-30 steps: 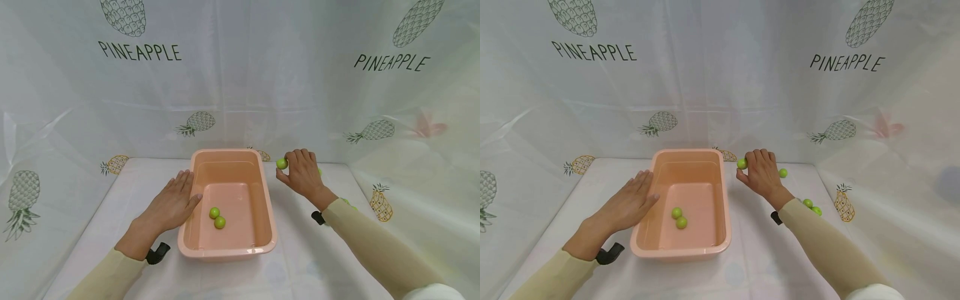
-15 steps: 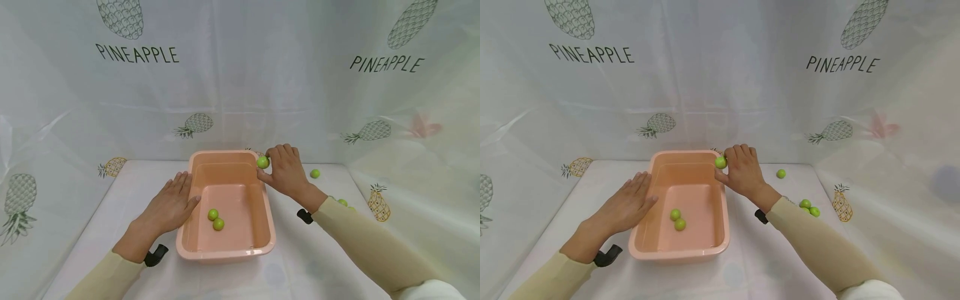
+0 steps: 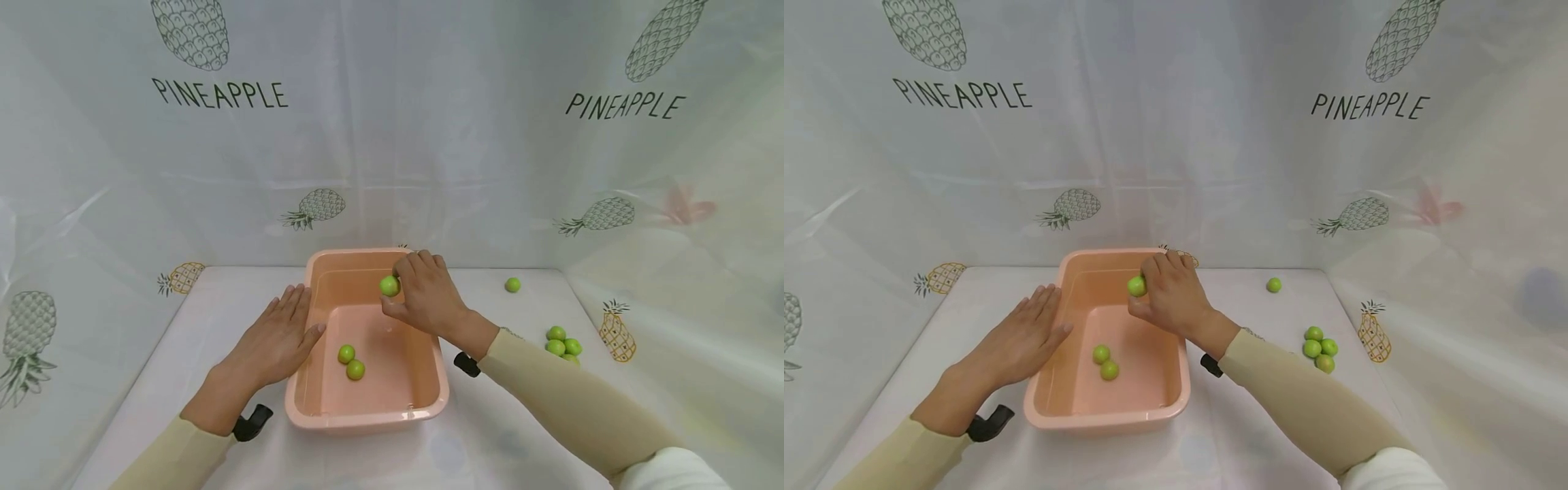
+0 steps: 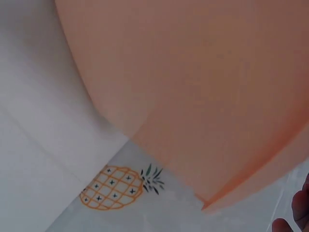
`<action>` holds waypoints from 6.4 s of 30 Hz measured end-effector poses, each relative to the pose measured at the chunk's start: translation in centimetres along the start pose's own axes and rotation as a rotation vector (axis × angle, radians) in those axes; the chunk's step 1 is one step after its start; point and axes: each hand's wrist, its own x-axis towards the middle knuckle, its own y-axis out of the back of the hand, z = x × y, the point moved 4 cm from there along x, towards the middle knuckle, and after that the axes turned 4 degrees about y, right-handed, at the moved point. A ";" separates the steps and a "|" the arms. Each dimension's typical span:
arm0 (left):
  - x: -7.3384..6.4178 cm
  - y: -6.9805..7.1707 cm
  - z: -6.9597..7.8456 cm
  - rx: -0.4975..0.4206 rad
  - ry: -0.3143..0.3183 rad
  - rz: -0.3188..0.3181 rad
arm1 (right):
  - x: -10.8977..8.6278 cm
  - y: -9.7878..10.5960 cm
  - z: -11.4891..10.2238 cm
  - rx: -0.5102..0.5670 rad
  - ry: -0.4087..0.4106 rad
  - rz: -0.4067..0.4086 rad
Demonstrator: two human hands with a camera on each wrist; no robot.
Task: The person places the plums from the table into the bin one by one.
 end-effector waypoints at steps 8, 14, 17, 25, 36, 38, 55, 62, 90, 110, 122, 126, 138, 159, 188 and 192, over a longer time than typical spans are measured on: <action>-0.1 0.1 0.0 -0.007 0.004 0.015 | 0.1 -1.5 -0.9 0.015 0.001 -0.062; -0.1 0.0 0.1 -0.009 0.010 0.009 | -0.1 -2.2 -1.1 0.026 -0.027 -0.106; -0.1 -0.1 0.1 -0.011 0.010 0.007 | -0.3 -2.5 -1.2 0.026 -0.031 -0.120; -0.1 -0.2 0.1 -0.010 0.003 0.017 | -0.5 -2.7 -1.2 0.015 -0.027 -0.122; -0.2 -0.3 0.1 -0.020 0.003 0.017 | -0.8 -2.7 -1.3 0.002 -0.020 -0.103; -0.2 -0.3 0.1 -0.020 0.004 0.018 | -0.8 -2.8 -1.3 0.002 -0.018 -0.108; -0.5 -0.1 -0.1 -0.040 -0.002 0.024 | -2.3 -0.7 -0.6 -0.009 -0.127 0.042; -1.0 0.1 -0.5 -0.041 0.007 0.028 | -5.2 1.6 1.2 -0.001 -0.172 0.166; -0.5 -0.1 0.0 -0.045 -0.019 0.025 | -28.3 1.4 10.8 -0.238 -0.623 -0.037; -0.5 -0.2 -0.2 -0.028 -0.007 0.031 | -27.8 -0.9 11.5 -0.224 -0.609 -0.178; -0.5 0.1 0.0 0.000 -0.019 0.054 | -23.4 -1.0 11.2 -0.285 -0.349 -0.005; -0.6 0.3 0.0 0.014 -0.012 0.052 | -22.0 -1.2 11.0 -0.278 -0.334 -0.017; -0.5 0.7 0.2 0.004 -0.022 0.041 | -18.8 -1.0 10.5 -0.259 -0.253 0.082; -0.3 0.6 0.5 0.054 0.000 0.064 | -4.0 3.3 6.0 0.006 -0.223 -0.038; -0.4 0.4 0.1 0.026 0.016 0.064 | 2.4 -4.3 0.2 0.006 -0.085 -0.268; -0.3 0.3 0.0 0.020 0.022 0.055 | 2.4 -4.6 0.0 0.021 -0.105 -0.278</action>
